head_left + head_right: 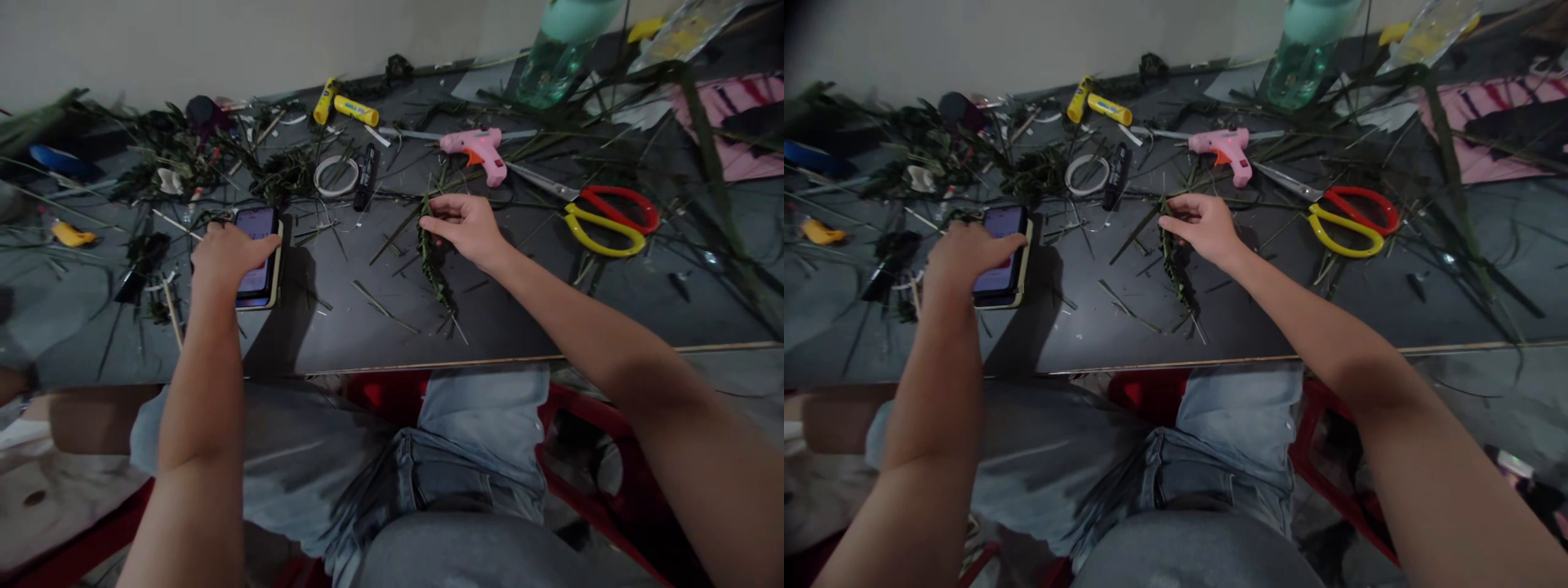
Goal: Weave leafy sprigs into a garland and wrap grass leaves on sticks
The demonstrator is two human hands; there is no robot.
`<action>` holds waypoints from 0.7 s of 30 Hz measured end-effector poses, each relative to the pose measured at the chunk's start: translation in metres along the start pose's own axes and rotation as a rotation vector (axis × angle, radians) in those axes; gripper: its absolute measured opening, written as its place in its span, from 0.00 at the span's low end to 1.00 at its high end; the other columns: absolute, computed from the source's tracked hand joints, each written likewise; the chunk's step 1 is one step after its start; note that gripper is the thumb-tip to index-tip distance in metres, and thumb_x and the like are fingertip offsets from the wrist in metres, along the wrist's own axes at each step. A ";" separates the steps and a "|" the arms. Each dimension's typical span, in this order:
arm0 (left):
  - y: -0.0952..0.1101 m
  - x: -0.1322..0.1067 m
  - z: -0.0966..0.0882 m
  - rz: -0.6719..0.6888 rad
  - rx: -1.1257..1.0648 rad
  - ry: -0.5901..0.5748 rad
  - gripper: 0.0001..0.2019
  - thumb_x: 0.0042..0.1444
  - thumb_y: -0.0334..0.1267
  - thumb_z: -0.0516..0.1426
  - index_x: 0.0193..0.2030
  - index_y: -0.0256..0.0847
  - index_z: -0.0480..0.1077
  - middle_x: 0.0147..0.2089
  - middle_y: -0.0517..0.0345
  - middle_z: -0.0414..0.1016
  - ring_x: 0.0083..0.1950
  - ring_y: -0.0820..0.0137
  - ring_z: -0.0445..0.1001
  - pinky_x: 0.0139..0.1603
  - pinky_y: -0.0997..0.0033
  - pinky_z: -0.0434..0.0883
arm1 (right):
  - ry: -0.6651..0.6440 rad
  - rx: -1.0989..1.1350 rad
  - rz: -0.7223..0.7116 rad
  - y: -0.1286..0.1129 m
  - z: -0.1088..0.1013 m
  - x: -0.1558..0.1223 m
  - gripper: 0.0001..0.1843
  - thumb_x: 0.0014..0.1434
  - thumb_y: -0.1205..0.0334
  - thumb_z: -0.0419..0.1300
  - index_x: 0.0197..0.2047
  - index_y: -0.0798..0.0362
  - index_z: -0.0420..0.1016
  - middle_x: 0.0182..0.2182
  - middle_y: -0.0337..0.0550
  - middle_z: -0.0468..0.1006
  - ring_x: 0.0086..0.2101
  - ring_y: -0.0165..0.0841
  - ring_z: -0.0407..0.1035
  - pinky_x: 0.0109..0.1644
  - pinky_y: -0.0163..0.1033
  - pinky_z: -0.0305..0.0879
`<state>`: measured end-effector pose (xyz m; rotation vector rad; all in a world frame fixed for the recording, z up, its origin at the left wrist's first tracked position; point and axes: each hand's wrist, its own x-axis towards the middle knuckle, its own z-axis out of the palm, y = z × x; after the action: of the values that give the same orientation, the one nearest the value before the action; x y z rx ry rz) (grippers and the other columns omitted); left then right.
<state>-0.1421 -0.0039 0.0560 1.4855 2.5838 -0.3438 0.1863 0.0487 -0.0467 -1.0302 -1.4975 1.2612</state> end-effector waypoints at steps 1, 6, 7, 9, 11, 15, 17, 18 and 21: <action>-0.001 0.000 0.001 0.003 -0.002 0.005 0.46 0.59 0.56 0.51 0.69 0.09 0.57 0.69 0.17 0.60 0.72 0.36 0.62 0.71 0.47 0.61 | -0.003 -0.005 0.005 0.000 0.000 0.000 0.26 0.47 0.48 0.76 0.43 0.54 0.78 0.36 0.45 0.79 0.30 0.33 0.73 0.33 0.45 0.77; -0.002 0.003 0.004 -0.004 -0.001 -0.014 0.47 0.59 0.57 0.51 0.71 0.12 0.55 0.71 0.20 0.59 0.73 0.37 0.60 0.72 0.47 0.60 | 0.006 -0.026 0.027 0.001 0.001 -0.001 0.25 0.47 0.50 0.76 0.44 0.54 0.78 0.37 0.45 0.80 0.30 0.33 0.73 0.32 0.45 0.78; -0.002 0.003 0.004 -0.006 -0.002 -0.016 0.47 0.59 0.57 0.51 0.71 0.12 0.54 0.71 0.20 0.58 0.73 0.37 0.60 0.72 0.47 0.60 | 0.008 -0.027 0.031 0.000 0.001 -0.001 0.25 0.47 0.50 0.76 0.44 0.54 0.78 0.37 0.45 0.80 0.30 0.33 0.74 0.32 0.45 0.78; -0.002 0.003 0.003 -0.006 -0.004 -0.016 0.47 0.59 0.56 0.52 0.71 0.12 0.54 0.71 0.20 0.58 0.73 0.37 0.60 0.72 0.47 0.60 | 0.013 -0.021 0.034 -0.001 0.002 -0.002 0.25 0.47 0.51 0.76 0.44 0.54 0.78 0.36 0.45 0.80 0.30 0.33 0.74 0.32 0.44 0.78; -0.002 0.003 0.003 -0.006 -0.007 -0.015 0.47 0.59 0.56 0.52 0.71 0.12 0.53 0.72 0.19 0.57 0.74 0.37 0.59 0.73 0.48 0.59 | 0.017 -0.015 0.035 -0.003 0.002 -0.002 0.24 0.47 0.52 0.75 0.43 0.55 0.78 0.36 0.45 0.80 0.29 0.32 0.73 0.32 0.44 0.78; -0.003 0.003 0.003 -0.004 -0.004 -0.007 0.47 0.58 0.56 0.52 0.71 0.12 0.54 0.72 0.20 0.58 0.74 0.38 0.60 0.73 0.49 0.59 | 0.014 -0.021 0.043 -0.005 0.003 -0.003 0.23 0.47 0.52 0.75 0.43 0.54 0.77 0.35 0.44 0.80 0.28 0.31 0.72 0.33 0.45 0.78; -0.003 0.002 0.003 -0.007 -0.001 0.000 0.47 0.58 0.56 0.52 0.71 0.12 0.54 0.71 0.20 0.58 0.74 0.38 0.60 0.73 0.49 0.59 | 0.012 -0.028 0.049 -0.006 0.002 -0.003 0.23 0.47 0.52 0.75 0.43 0.54 0.77 0.35 0.44 0.80 0.28 0.31 0.72 0.34 0.45 0.78; -0.002 0.001 0.003 -0.010 -0.001 0.000 0.46 0.58 0.56 0.51 0.71 0.13 0.55 0.71 0.20 0.59 0.74 0.38 0.60 0.72 0.49 0.59 | 0.010 -0.032 0.051 -0.006 0.002 -0.004 0.24 0.47 0.51 0.75 0.43 0.54 0.77 0.35 0.44 0.80 0.28 0.32 0.72 0.34 0.45 0.78; 0.001 0.000 0.003 -0.018 0.001 0.006 0.46 0.57 0.55 0.51 0.70 0.13 0.56 0.70 0.21 0.61 0.73 0.39 0.61 0.72 0.50 0.60 | 0.005 -0.038 0.057 -0.006 0.002 -0.004 0.24 0.48 0.50 0.75 0.43 0.54 0.77 0.35 0.44 0.80 0.29 0.32 0.72 0.34 0.45 0.78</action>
<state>-0.1413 -0.0046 0.0533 1.4659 2.6038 -0.3428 0.1846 0.0438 -0.0410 -1.1068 -1.5030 1.2730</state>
